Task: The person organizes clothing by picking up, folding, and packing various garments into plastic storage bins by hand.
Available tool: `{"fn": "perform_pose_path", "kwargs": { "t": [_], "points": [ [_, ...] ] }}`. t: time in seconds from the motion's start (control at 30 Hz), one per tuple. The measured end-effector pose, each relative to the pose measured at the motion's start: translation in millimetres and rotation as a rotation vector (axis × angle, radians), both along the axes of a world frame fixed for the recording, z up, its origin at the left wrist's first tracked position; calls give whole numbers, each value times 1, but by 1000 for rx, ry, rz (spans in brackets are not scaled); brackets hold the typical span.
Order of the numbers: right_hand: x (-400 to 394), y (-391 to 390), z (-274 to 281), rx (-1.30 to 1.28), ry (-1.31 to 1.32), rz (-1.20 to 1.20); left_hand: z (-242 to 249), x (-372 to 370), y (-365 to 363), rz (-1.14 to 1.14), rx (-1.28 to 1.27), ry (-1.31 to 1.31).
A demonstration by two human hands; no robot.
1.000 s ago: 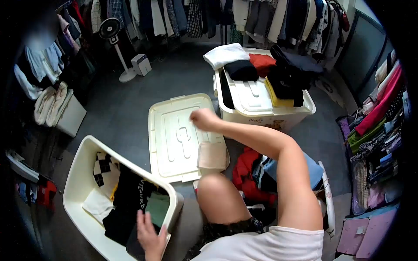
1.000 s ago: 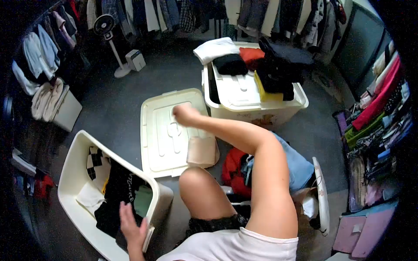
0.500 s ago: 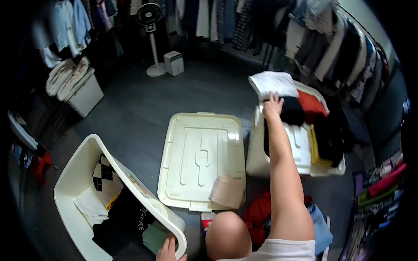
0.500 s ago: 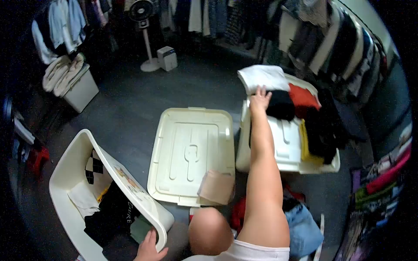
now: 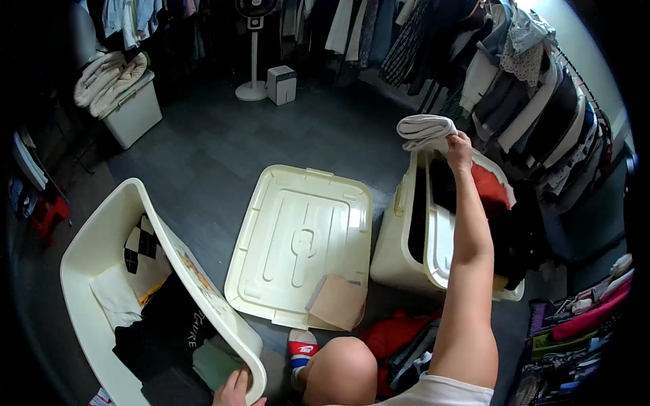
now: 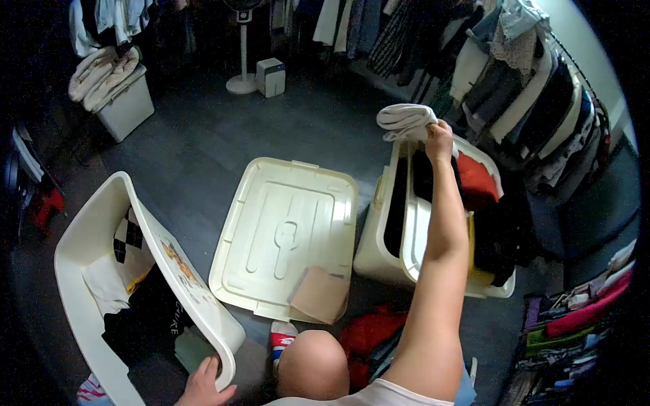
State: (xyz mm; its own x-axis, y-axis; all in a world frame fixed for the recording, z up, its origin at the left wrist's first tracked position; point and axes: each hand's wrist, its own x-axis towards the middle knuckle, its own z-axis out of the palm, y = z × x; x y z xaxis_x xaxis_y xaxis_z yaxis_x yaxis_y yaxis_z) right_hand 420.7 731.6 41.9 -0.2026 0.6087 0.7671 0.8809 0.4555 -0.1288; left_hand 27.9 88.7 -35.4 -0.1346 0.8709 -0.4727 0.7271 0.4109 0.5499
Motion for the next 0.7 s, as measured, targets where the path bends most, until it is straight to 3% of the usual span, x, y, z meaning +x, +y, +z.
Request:
{"fn": "perform_pose_path", "kwargs": {
  "t": [0.07, 0.13, 0.2, 0.27, 0.3, 0.37, 0.43, 0.47, 0.53, 0.7],
  "points": [
    [-12, -28, 36, 82, 77, 95, -6, -11, 2, -86, 27, -98],
    [-41, -79, 80, -17, 168, 241, 1, -10, 6, -34, 74, 21],
    [-69, -127, 108, -84, 223, 393, 7, -8, 13, 6, 534, -15],
    [-108, -208, 148, -87, 138, 499, 36, 2, 36, 112, 702, -53],
    [-124, -243, 162, -181, 219, 613, 55, 1, 49, 105, 801, -40],
    [-155, -313, 185, -381, 388, 851, 58, -15, 75, 280, 1077, -403],
    [-182, -370, 204, -490, 449, 969, 51, -67, 111, 487, 1051, -757],
    [-197, -395, 207, -609, 509, 1002, 84, -66, 99, 492, 991, -1110],
    [-231, -439, 199, -796, 616, 1025, 133, -45, 48, 570, 889, -1522],
    [-281, -522, 129, -1035, 623, 994, 66, -34, -93, 322, 883, -2122]
  ]
}}
